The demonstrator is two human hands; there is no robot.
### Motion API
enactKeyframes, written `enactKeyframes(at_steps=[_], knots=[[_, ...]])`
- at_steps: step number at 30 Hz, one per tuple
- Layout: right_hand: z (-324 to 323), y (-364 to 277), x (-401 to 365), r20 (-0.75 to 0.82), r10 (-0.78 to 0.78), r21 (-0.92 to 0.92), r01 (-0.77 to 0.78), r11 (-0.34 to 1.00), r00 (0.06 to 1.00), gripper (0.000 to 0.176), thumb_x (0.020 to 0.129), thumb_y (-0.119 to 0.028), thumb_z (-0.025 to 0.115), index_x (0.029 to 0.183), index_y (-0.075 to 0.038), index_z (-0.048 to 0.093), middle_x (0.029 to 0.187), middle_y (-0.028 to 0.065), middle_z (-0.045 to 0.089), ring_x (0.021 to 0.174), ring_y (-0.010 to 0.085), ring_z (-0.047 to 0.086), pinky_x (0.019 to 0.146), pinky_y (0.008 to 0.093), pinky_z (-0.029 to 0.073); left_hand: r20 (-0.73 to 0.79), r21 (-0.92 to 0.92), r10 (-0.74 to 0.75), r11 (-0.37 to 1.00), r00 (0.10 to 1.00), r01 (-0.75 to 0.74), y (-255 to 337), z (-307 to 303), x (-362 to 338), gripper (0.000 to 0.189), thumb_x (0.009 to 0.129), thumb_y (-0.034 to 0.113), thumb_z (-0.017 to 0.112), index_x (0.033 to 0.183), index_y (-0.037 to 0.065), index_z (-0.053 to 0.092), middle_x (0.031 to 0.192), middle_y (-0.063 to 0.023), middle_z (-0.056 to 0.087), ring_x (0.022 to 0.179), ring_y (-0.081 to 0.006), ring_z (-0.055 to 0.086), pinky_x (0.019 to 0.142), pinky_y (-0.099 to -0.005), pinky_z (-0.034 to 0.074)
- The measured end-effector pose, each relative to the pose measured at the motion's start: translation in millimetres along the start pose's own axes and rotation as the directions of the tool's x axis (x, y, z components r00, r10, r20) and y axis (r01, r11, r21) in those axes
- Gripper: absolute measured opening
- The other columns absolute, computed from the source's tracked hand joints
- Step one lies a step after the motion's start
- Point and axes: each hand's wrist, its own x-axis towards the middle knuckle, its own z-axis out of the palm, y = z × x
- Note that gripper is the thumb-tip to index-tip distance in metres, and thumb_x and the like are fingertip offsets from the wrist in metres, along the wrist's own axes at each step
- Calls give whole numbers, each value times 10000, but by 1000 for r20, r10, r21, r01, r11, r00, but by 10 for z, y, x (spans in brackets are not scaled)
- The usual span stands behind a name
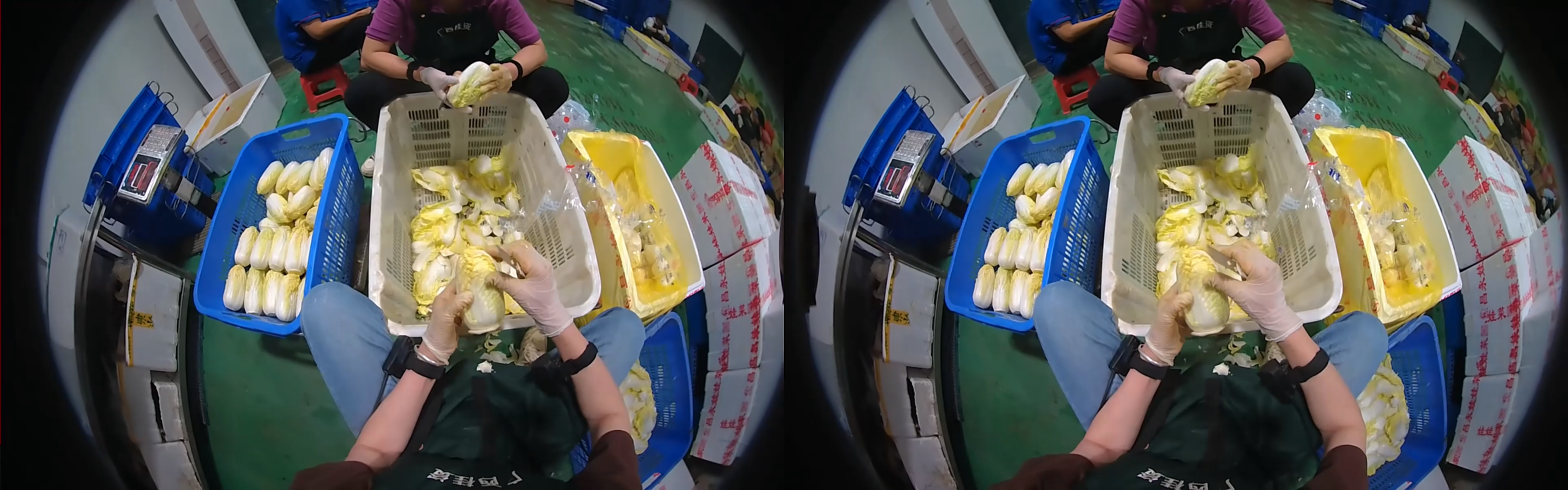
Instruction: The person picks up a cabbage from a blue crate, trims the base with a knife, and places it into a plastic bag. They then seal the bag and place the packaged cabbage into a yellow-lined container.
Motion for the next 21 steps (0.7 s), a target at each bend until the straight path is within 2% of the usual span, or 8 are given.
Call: enactKeyframes(at_steps=[3,8,10,12,15,17,19,21], knots=[[-67,130,14,-78,48,-184,-62,981,996,188,749,-47,715,919,-22,640,771,127,594,711,268,598,659,344,458,17,-73,-66,995,998,67,-48,-53,11,574,868,223,567,1355,-43,419,1240,-122,569,1093,-195,591,950,-326,483],[-280,447,95,-320,-27,-309,-77,948,947,168,784,-48,666,945,-27,624,818,151,608,741,306,606,673,351,463,46,-133,-148,979,988,153,17,64,-12,592,882,239,543,1382,-40,391,1284,-159,553,1121,-255,591,956,-367,489],[-393,457,157,-431,8,-436,-215,874,902,176,797,-74,662,961,-31,618,858,164,617,764,313,611,683,367,463,81,-210,-186,957,979,200,5,52,-5,597,887,241,535,1396,-28,379,1305,-170,542,1131,-284,588,954,-385,493],[-531,469,159,-423,176,-449,-374,812,889,208,808,-98,660,1007,-44,634,932,159,640,822,294,620,723,341,474,396,-367,-217,853,892,371,-1,-51,18,653,920,349,543,1424,-10,333,1327,-196,516,1135,-383,575,959,-497,488],[-530,472,140,-443,-85,-537,-189,823,892,251,814,-179,697,1028,-57,651,874,134,645,824,261,647,770,307,485,392,-526,-148,774,908,353,86,73,4,720,910,374,587,1441,-9,287,1339,-198,502,1105,-424,582,928,-537,495],[-383,257,105,-130,313,129,-297,946,941,296,851,-237,682,1086,-59,656,865,93,654,797,179,618,782,262,467,291,-467,-138,843,947,267,-46,-40,-7,765,883,381,630,1444,-5,281,1336,-184,505,1128,-390,576,945,-505,492],[-227,167,51,7,354,147,-351,925,935,290,867,-255,670,1076,-55,666,866,70,658,788,146,592,768,254,459,186,-393,-119,901,975,185,-85,-49,-26,811,856,387,673,1447,-2,276,1333,-170,508,1151,-357,569,962,-472,489],[-130,169,29,138,388,160,-407,899,911,289,882,-272,657,1066,-50,677,867,47,662,779,113,566,753,247,451,167,-68,-42,996,985,54,-94,-44,-29,867,795,266,748,1462,8,257,1328,-129,505,1181,-258,544,977,-368,472]])
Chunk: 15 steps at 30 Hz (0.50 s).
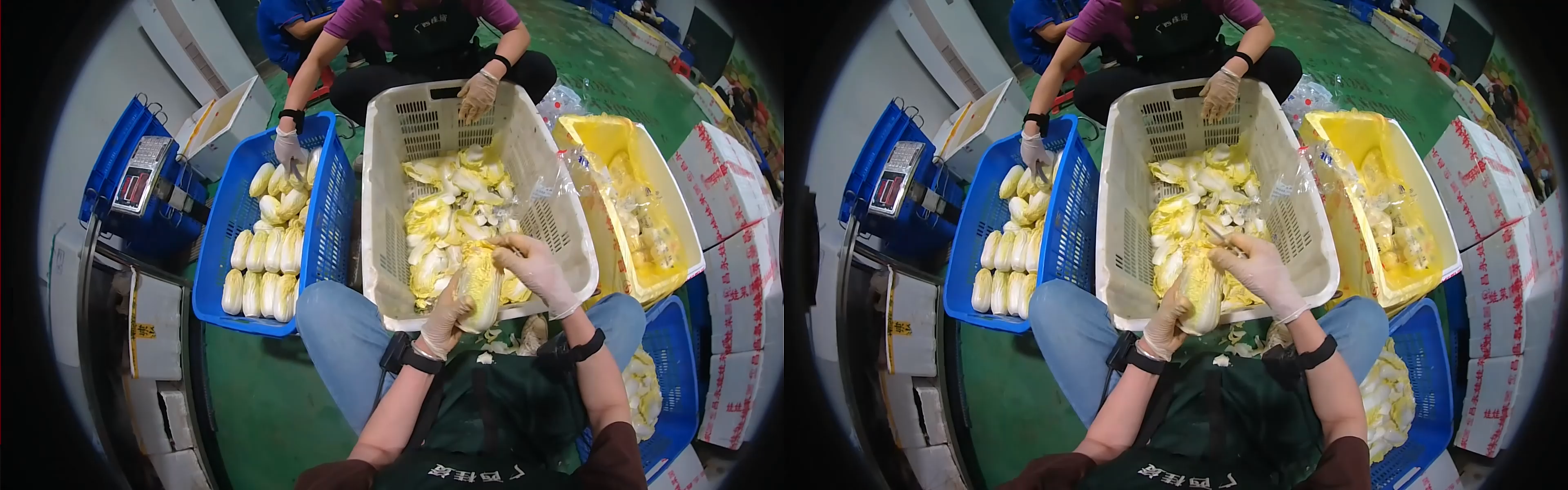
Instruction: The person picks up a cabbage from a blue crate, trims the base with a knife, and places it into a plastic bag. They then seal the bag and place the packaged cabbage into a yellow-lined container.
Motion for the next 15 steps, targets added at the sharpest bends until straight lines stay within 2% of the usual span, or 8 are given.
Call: enactKeyframes(at_steps=[3,6,9,10,11,12,14,15], knots=[[56,95,21,-28,66,-69,-67,995,997,264,889,-272,646,988,-30,689,815,23,648,748,94,532,715,253,437,-105,117,-92,988,990,104,30,8,2,884,782,280,749,1458,-7,258,1331,-119,492,1207,-222,515,1010,-335,436],[43,43,22,-53,95,75,-91,993,994,222,879,-230,659,926,-14,677,741,38,610,712,83,505,677,260,420,-107,-31,-40,999,993,37,83,73,57,898,767,225,753,1457,-30,237,1343,-134,482,1223,-227,501,1018,-331,425],[54,-44,-24,-103,131,284,-97,954,986,236,888,-196,658,923,37,655,809,13,632,770,70,535,696,224,428,-114,104,4,995,993,8,91,107,90,940,747,262,785,1455,-34,242,1339,-143,484,1222,-216,498,1017,-322,419],[63,-81,-50,-135,63,95,-50,994,989,214,887,-176,655,918,35,643,795,16,626,762,69,532,683,234,430,-117,103,3,995,993,10,18,36,95,940,747,262,785,1455,-34,242,1339,-143,484,1222,-216,498,1017,-322,419],[84,-93,-74,-154,-10,-99,-6,995,988,193,886,-156,651,914,33,630,781,18,620,755,67,529,670,243,432,-103,417,107,907,989,-54,-101,-93,100,934,743,276,796,1444,-32,262,1327,-140,492,1207,-209,504,1013,-318,419],[132,-80,-102,-155,-7,-97,-9,995,988,193,886,-156,651,914,33,630,781,18,620,755,67,529,670,243,432,-56,685,199,720,978,-108,-92,-50,107,929,738,290,807,1433,-30,282,1314,-136,500,1193,-202,510,1009,-315,418],[226,-35,-144,-236,-383,-479,236,846,893,156,900,-128,621,912,26,603,769,17,604,751,67,528,657,259,437,-114,754,241,652,964,-74,-77,49,103,892,750,289,803,1417,-25,302,1300,-127,506,1176,-196,517,1006,-315,418],[231,13,-127,-238,-379,-478,232,847,894,156,900,-128,621,912,26,603,769,17,604,751,67,528,657,259,437,-166,814,289,580,943,-35,-36,120,101,855,762,288,799,1401,-21,322,1286,-117,513,1159,-191,524,1002,-316,419]])
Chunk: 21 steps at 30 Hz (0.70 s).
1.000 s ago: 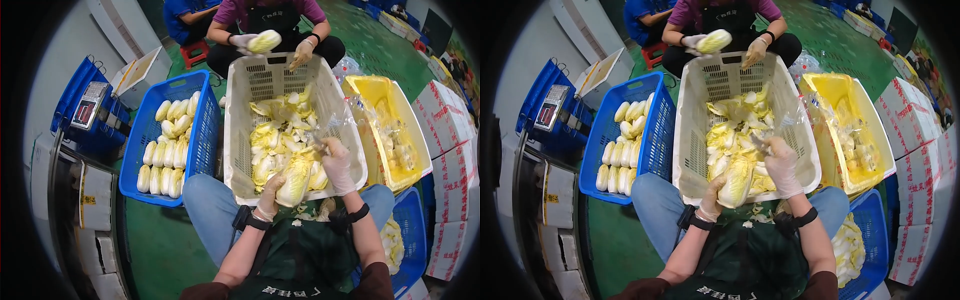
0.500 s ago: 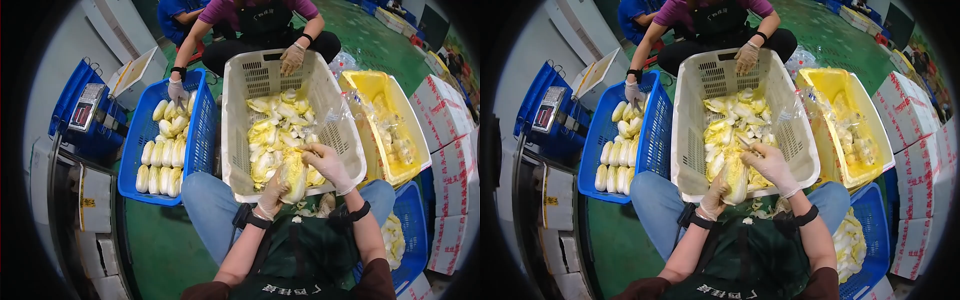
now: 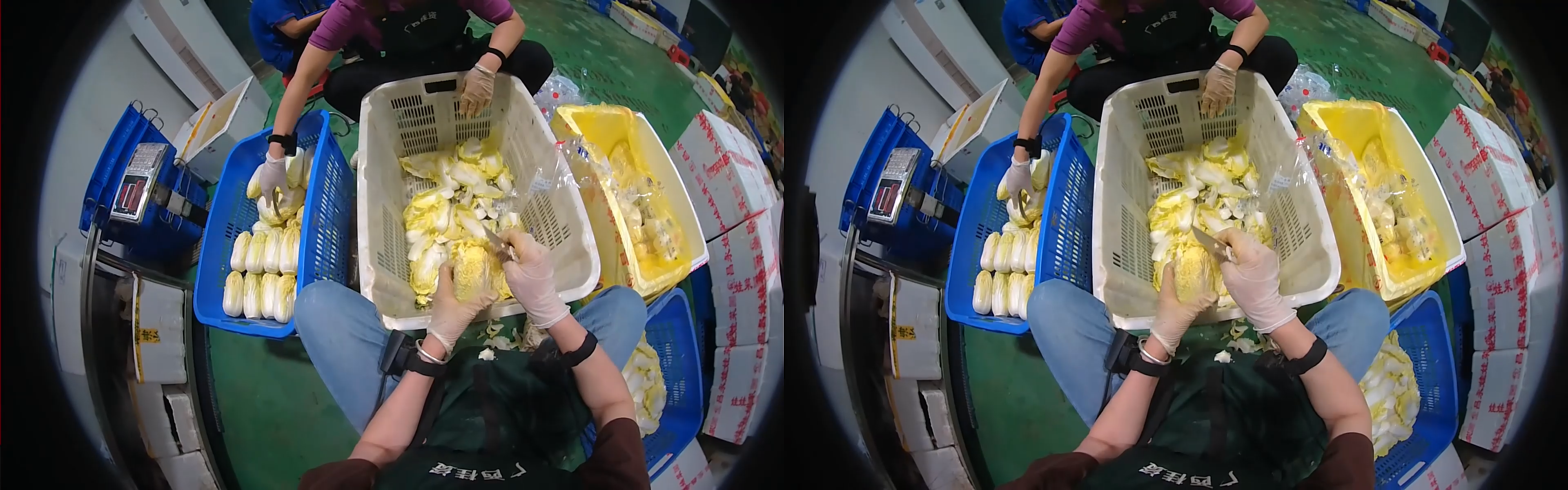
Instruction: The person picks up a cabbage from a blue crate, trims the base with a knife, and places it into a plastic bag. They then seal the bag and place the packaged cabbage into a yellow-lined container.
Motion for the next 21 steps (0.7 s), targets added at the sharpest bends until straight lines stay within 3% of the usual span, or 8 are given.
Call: enactKeyframes(at_steps=[3,5,9,11,12,15,17,21], knots=[[102,150,26,5,215,84,-215,973,977,169,927,-154,589,914,15,597,772,4,586,721,86,524,647,268,433,-22,-562,-118,823,993,85,-102,-32,26,748,809,213,760,1386,-3,335,1245,-94,535,1133,-188,535,994,-323,428],[160,195,58,-67,373,442,-307,843,926,227,946,-214,578,862,-4,604,700,7,544,644,124,502,576,315,429,-37,-700,-139,710,990,73,-147,-39,5,728,818,200,750,1387,7,339,1242,-86,536,1136,-188,533,1001,-326,427],[170,209,62,-55,482,535,-382,753,874,263,974,-228,537,876,6,605,756,-1,561,667,116,496,582,301,429,-161,-855,-216,518,963,-27,-244,-11,-23,701,870,329,683,1407,46,335,1285,-83,524,1182,-213,516,1041,-381,409],[-25,247,178,-65,772,574,-609,547,633,294,986,-268,523,979,19,591,842,20,590,745,99,526,645,271,450,-73,-947,-133,321,988,-26,-131,-144,-32,694,878,435,617,1407,71,354,1319,-99,510,1218,-244,495,1055,-411,394],[-137,345,237,-64,771,572,-610,548,633,294,986,-268,523,979,19,591,842,20,590,745,99,526,645,271,450,-3,-994,-27,110,1000,0,-71,-217,-25,706,886,540,551,1406,97,373,1353,-116,495,1255,-275,475,1069,-442,378],[-266,548,338,5,610,709,-433,556,792,392,986,-332,513,1162,18,545,914,45,615,808,108,557,729,259,463,-12,-978,-160,209,987,21,-126,-255,-20,780,842,686,498,1414,168,384,1369,-66,491,1265,-254,468,1079,-452,359],[-65,641,231,-187,278,203,-240,949,942,495,987,-383,495,1305,-4,478,937,80,629,837,137,594,753,265,476,11,-970,-330,227,944,91,-252,-220,-20,762,818,681,550,1396,204,413,1363,17,494,1265,-209,465,1076,-432,369],[4,-22,-25,-46,45,120,-39,992,998,489,984,-348,503,1342,-16,475,971,119,637,839,199,615,777,283,481,57,-997,-235,45,970,70,-249,-138,1,683,845,505,654,1376,144,421,1361,-30,488,1257,-234,466,1065,-443,400]])
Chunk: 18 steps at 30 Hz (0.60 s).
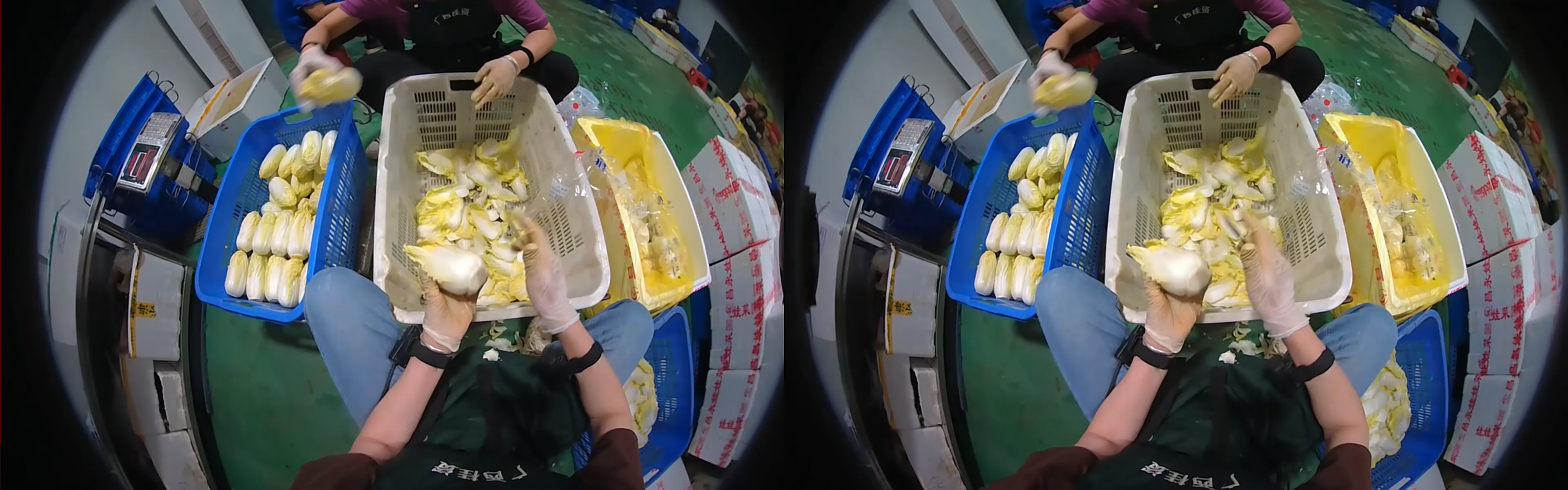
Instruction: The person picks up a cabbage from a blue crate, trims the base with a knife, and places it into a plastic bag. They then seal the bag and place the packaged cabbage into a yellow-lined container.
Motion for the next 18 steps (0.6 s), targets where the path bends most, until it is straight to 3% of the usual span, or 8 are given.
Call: enactKeyframes(at_steps=[2,3,4,6,7,9,15,18], knots=[[15,-119,-91,297,145,219,-215,952,944,429,962,-255,532,1311,-7,516,1006,150,640,859,265,625,805,303,484,-12,15,3,1000,1000,-3,29,133,11,668,849,473,665,1365,123,426,1354,-53,489,1256,-251,465,1068,-453,398],[41,-132,-124,297,140,221,-211,952,944,429,962,-255,532,1311,-7,516,1006,150,640,859,265,625,805,303,484,-23,32,5,999,1000,-4,43,171,16,654,852,441,677,1355,102,431,1347,-76,490,1255,-267,464,1071,-463,395],[78,-127,-152,253,10,231,-71,970,967,411,950,-224,534,1298,-4,531,1010,158,639,852,271,625,798,311,483,-53,-54,-14,998,998,11,40,168,32,706,789,404,746,1351,106,440,1359,-123,477,1257,-298,460,1067,-475,393],[121,-127,-158,219,-172,203,127,971,960,450,925,-175,541,1342,-13,496,1034,191,638,836,261,644,775,315,489,-53,-111,-51,993,997,45,47,139,26,733,767,389,766,1356,105,435,1361,-123,473,1257,-296,455,1074,-472,382],[96,-163,-171,219,-173,204,128,971,960,450,925,-175,541,1342,-13,496,1034,191,638,836,261,644,775,315,489,-56,-168,-92,982,994,82,47,118,18,761,744,373,786,1361,104,429,1363,-122,470,1258,-295,450,1081,-468,372],[37,-278,-199,379,36,176,-110,978,925,544,912,-188,563,1405,-13,411,992,199,649,827,245,663,759,308,496,-17,-145,-114,983,993,110,48,86,16,753,750,391,777,1355,100,433,1348,-106,472,1246,-280,453,1078,-454,376],[130,-292,-232,309,-20,243,-59,968,951,648,894,-205,594,1444,6,326,863,172,650,800,231,666,728,304,498,39,-140,-155,977,987,159,3,95,1,764,755,391,771,1363,92,419,1347,-95,467,1253,-281,438,1098,-443,354],[105,-330,-221,379,55,230,-152,961,924,656,892,-200,597,1450,2,317,945,185,655,815,237,668,749,300,499,40,-127,-167,977,985,171,-5,160,-19,750,767,374,763,1367,89,413,1351,-101,467,1257,-284,439,1106,-439,346]])
